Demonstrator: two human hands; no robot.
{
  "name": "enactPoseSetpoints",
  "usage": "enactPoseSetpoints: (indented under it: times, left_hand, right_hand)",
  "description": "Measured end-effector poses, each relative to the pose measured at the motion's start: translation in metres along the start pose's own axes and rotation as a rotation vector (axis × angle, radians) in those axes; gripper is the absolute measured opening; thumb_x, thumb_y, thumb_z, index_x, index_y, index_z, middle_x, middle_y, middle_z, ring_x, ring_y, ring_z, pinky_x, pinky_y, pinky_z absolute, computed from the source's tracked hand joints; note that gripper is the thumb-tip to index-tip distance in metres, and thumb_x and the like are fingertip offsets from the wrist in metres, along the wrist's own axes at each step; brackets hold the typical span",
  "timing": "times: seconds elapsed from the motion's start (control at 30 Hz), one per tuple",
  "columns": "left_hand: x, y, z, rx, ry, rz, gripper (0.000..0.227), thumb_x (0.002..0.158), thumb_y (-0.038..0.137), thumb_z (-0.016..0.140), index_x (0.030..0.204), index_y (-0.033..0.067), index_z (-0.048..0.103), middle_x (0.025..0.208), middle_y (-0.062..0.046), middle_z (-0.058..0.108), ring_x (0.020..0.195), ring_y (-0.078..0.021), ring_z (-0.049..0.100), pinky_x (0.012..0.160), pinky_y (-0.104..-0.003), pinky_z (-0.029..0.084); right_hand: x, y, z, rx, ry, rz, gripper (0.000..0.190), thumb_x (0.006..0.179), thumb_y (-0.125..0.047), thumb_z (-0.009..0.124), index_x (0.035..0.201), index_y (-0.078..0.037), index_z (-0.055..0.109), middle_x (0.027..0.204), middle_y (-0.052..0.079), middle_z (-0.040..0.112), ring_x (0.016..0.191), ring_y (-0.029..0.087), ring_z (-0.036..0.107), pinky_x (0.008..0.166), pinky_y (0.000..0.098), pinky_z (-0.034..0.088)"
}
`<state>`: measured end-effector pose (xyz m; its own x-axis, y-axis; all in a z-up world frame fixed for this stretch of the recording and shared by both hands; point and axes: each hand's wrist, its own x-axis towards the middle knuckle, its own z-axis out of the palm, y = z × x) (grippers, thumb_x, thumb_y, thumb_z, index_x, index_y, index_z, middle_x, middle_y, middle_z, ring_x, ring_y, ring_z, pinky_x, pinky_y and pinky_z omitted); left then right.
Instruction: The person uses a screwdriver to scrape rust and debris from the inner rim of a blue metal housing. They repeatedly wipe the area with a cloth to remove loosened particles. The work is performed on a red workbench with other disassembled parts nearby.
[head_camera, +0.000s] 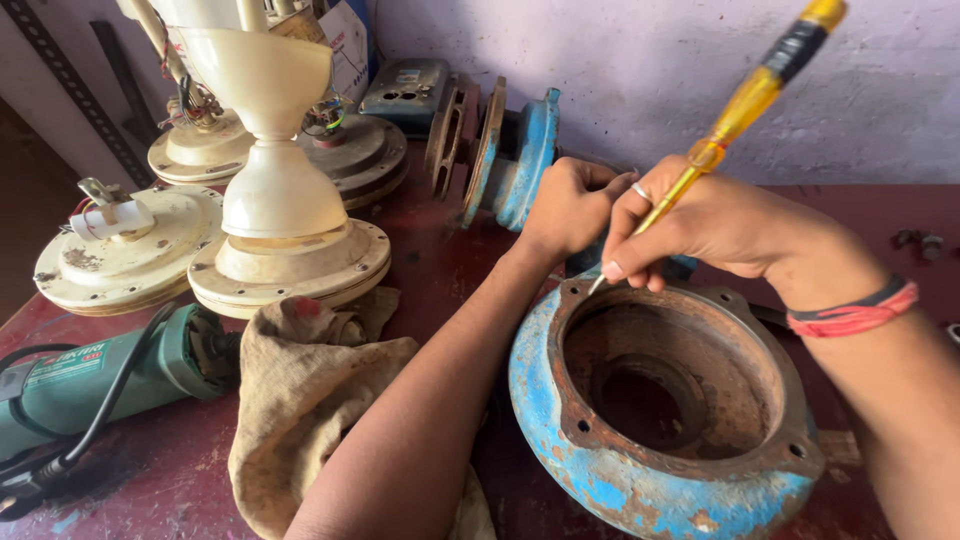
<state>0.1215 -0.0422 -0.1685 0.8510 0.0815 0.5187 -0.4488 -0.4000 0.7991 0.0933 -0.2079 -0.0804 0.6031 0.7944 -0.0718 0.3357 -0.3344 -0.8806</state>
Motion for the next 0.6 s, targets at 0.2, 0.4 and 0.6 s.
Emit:
enactPoseSetpoints:
  times: [0.2,0.4,0.6]
  left_hand:
    - [0.0028,-0.0031,0.0009,0.019,-0.006,0.009,0.033,0.09,0.033,0.066,0.093,0.0044,0.081,0.071,-0.014,0.078,0.062,-0.014,0.072,0.064,-0.034,0.059]
    - [0.0011,0.0008,0.0003,0.024,-0.005,-0.005,0.033,0.09,0.034,0.066,0.094,0.0045,0.082,0.074,-0.014,0.079,0.064,-0.0147,0.074,0.066,-0.033,0.059]
    - [0.0017,0.0054,0.0005,0.032,-0.008,-0.024,0.033,0.089,0.035,0.067,0.09,0.0051,0.082,0.073,-0.011,0.079,0.064,-0.0151,0.074,0.066,-0.033,0.059]
  right_hand:
    - [0.0009,0.0063,-0.001,0.008,0.039,-0.023,0.011,0.069,-0.003,0.078,0.07,0.008,0.075,0.064,0.015,0.074,0.054,0.018,0.068,0.05,0.0293,0.055]
    - [0.0018,0.0075,0.0006,-0.003,0.067,-0.022,0.01,0.069,-0.001,0.078,0.069,0.008,0.073,0.063,0.014,0.073,0.054,0.018,0.068,0.05,0.029,0.055]
    - [0.0001,0.0091,0.0004,0.021,0.037,-0.061,0.009,0.068,0.0,0.078,0.07,0.008,0.076,0.063,0.013,0.073,0.054,0.016,0.068,0.052,0.0277,0.055]
